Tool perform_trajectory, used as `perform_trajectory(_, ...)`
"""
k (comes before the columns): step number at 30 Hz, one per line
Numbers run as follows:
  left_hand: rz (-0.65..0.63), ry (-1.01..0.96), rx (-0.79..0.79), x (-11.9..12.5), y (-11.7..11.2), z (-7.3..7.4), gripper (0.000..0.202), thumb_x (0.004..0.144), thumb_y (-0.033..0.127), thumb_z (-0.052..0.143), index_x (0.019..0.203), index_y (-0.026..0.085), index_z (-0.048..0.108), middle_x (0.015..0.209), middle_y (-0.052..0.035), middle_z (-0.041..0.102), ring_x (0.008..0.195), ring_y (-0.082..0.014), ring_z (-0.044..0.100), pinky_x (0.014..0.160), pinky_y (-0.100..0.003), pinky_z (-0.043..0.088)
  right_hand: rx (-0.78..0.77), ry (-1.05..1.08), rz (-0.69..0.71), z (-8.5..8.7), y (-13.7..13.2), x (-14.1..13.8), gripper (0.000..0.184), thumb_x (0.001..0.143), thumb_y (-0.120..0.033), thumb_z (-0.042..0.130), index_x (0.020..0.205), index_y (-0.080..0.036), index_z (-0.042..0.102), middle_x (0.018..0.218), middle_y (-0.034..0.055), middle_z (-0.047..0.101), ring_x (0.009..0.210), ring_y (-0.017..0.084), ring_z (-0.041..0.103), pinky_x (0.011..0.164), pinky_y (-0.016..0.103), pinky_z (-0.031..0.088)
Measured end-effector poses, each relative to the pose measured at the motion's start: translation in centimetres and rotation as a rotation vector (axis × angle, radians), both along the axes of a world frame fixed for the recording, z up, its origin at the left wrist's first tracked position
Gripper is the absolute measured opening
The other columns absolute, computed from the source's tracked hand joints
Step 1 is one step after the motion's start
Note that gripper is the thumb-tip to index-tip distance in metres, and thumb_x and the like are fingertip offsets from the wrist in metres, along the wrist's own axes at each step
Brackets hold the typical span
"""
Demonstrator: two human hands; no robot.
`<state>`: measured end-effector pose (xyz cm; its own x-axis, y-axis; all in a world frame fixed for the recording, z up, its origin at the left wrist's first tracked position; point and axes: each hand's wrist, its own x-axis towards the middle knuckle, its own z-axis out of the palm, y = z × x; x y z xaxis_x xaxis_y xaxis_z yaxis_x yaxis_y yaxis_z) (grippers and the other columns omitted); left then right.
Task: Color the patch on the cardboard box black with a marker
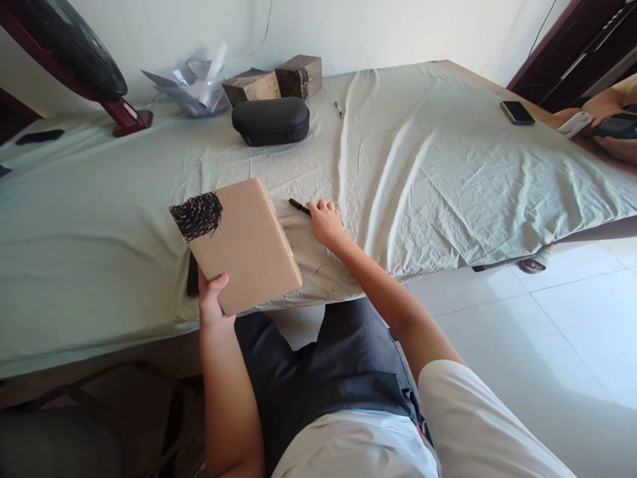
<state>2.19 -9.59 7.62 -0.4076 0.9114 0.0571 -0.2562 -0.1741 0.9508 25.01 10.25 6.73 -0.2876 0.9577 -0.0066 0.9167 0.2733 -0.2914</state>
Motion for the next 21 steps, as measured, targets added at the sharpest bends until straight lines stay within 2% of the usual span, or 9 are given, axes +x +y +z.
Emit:
perform_trajectory(4,-0.002,-0.02,0.008,0.0,0.1,-0.1,0.067,0.082,0.041,0.092,0.146,0.039,0.072,0.148,-0.0025,0.077,0.147,-0.0344,0.066,0.123,-0.045,0.054,-0.001,0.02,-0.007,0.1,1.4,-1.4,0.053,0.114,-0.025,0.051,0.166,-0.013,0.057,0.163,0.0266,0.061,0.146,0.043,0.053,0.113,0.05,0.05)
perform_trajectory(9,0.026,-0.016,0.015,0.0,0.2,-0.4,0.078,0.078,0.044,0.094,0.151,0.036,0.071,0.148,-0.0062,0.076,0.148,-0.0383,0.066,0.124,-0.049,0.055,0.031,0.047,-0.039,-0.2,3.2,-3.4,0.042,0.117,-0.034,0.051,0.149,-0.015,0.069,0.156,0.0251,0.066,0.14,0.04,0.059,0.112,0.047,0.05)
perform_trajectory(13,0.006,0.004,-0.005,-0.1,0.0,-0.2,0.074,0.08,0.045,0.094,0.15,0.038,0.071,0.143,-0.0055,0.078,0.145,-0.0383,0.068,0.12,-0.049,0.057,0.052,0.037,-0.058,-0.8,3.8,-4.3,0.04,0.12,-0.032,0.044,0.144,-0.015,0.072,0.151,0.0245,0.069,0.137,0.038,0.062,0.11,0.047,0.05)
perform_trajectory(18,-0.011,0.021,-0.031,-0.2,-0.3,0.2,0.068,0.082,0.045,0.092,0.147,0.038,0.072,0.143,-0.0049,0.077,0.145,-0.0378,0.067,0.12,-0.049,0.056,0.053,0.031,-0.06,-1.1,3.8,-4.3,0.04,0.118,-0.024,0.04,0.143,-0.007,0.066,0.152,0.0284,0.067,0.141,0.038,0.063,0.114,0.045,0.049)
perform_trajectory(21,-0.009,0.024,-0.042,-0.2,-0.3,0.2,0.068,0.082,0.046,0.092,0.147,0.039,0.072,0.142,-0.0049,0.077,0.145,-0.0381,0.067,0.12,-0.05,0.056,0.045,0.106,-0.073,-0.9,3.7,-3.8,0.04,0.118,-0.025,0.037,0.141,-0.008,0.064,0.15,0.0282,0.068,0.134,0.038,0.068,0.107,0.044,0.052)
